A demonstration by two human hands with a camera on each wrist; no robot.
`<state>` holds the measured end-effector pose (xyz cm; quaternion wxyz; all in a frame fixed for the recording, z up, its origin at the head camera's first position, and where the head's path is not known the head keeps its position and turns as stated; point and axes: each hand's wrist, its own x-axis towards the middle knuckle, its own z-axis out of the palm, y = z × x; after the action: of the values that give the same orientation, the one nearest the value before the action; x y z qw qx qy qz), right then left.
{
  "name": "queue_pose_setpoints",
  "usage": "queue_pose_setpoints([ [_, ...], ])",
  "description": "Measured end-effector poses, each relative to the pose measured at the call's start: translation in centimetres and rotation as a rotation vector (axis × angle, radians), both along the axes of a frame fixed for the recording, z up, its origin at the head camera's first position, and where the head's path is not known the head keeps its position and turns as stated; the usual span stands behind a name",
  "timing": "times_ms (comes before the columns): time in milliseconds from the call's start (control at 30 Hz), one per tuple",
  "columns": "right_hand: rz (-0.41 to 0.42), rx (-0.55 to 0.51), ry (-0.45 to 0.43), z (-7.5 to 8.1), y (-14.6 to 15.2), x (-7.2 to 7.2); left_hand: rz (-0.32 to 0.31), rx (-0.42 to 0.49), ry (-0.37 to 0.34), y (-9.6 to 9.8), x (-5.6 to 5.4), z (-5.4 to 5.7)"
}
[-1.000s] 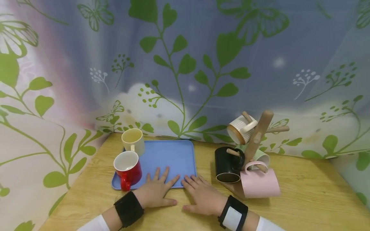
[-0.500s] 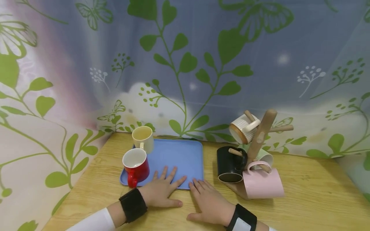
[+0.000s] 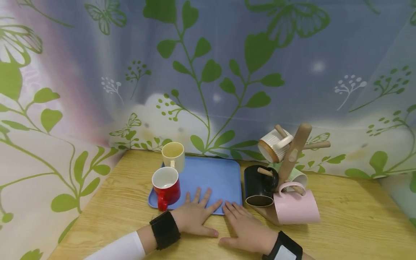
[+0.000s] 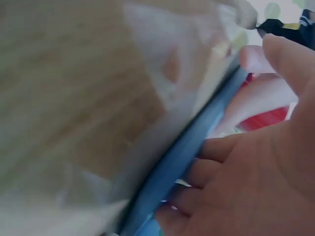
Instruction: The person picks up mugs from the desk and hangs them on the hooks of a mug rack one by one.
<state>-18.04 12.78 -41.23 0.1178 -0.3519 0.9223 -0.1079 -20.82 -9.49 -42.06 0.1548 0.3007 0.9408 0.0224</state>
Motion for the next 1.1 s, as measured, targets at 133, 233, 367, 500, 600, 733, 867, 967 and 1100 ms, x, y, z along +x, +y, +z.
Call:
queue_pose_setpoints([
  [133, 0.005, 0.001, 0.028, -0.4, 0.0, 0.0, -0.01, 0.003, 0.001, 0.6, 0.2, 0.0],
  [233, 0.004, 0.012, 0.032, -0.6, -0.1, 0.0, -0.007, 0.007, 0.007, 0.8, 0.3, -0.1],
  [367, 0.011, 0.018, 0.042, -0.7, -0.1, 0.0, 0.011, 0.014, 0.013, 0.8, 0.3, -0.1],
  [500, 0.01, 0.024, 0.065, -0.7, -0.2, 0.1, 0.021, 0.026, 0.02, 1.0, 0.3, -0.1],
  [600, 0.002, 0.016, 0.075, -0.6, -0.1, 0.0, 0.021, 0.029, 0.025, 1.1, 0.3, 0.0],
  [733, -0.005, 0.001, 0.062, -0.7, -0.2, 0.0, 0.023, 0.026, 0.026, 1.1, 0.2, 0.2],
  [867, -0.007, -0.003, 0.054, -1.0, -0.3, 0.1, 0.029, 0.033, 0.03, 1.2, 0.4, 0.3],
  [967, -0.012, 0.0, 0.049, -1.0, -0.3, 0.1, 0.035, 0.047, 0.027, 1.3, 0.4, 0.3],
  [1100, -0.019, -0.003, 0.048, -1.0, -0.4, 0.2, 0.004, 0.079, 0.043, 0.7, 0.4, 0.3],
])
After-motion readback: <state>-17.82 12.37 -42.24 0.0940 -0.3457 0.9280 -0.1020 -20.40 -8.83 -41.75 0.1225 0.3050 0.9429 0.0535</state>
